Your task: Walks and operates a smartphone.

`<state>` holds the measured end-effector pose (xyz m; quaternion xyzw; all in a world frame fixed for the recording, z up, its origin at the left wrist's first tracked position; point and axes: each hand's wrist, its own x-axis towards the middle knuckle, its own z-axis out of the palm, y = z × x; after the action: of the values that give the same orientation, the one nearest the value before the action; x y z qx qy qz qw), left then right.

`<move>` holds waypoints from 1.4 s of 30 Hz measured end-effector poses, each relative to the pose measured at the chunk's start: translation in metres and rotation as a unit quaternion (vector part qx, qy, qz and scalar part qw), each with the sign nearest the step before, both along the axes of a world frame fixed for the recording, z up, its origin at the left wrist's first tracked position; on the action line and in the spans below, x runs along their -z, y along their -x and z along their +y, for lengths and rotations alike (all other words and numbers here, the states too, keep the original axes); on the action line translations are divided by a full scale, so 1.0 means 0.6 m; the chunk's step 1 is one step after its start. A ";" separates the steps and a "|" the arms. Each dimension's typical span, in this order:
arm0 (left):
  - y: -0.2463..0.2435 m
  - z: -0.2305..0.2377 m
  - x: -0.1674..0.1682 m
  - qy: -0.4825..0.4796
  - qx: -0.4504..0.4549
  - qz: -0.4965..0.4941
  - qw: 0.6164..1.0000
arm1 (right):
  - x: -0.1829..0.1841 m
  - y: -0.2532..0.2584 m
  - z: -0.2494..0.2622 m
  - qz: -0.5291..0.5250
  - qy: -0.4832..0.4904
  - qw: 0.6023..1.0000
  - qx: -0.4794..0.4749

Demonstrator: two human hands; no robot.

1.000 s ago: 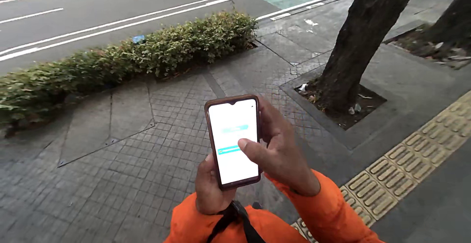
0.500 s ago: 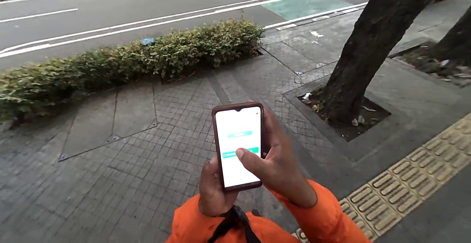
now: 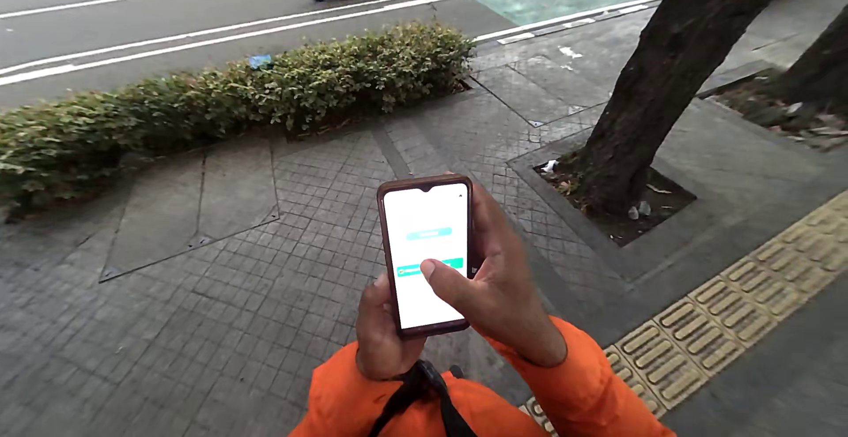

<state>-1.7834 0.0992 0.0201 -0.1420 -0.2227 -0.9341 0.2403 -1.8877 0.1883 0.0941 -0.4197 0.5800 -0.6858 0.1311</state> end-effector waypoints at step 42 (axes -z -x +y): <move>-0.013 0.007 0.013 0.034 -0.017 -0.022 0.999 | 0.018 -0.010 -0.003 0.006 -0.007 0.999 0.033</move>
<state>-1.7757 0.1033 0.0120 -0.1256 -0.2620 -0.9245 0.2466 -1.8819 0.1868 0.0835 -0.4031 0.5993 -0.6831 0.1081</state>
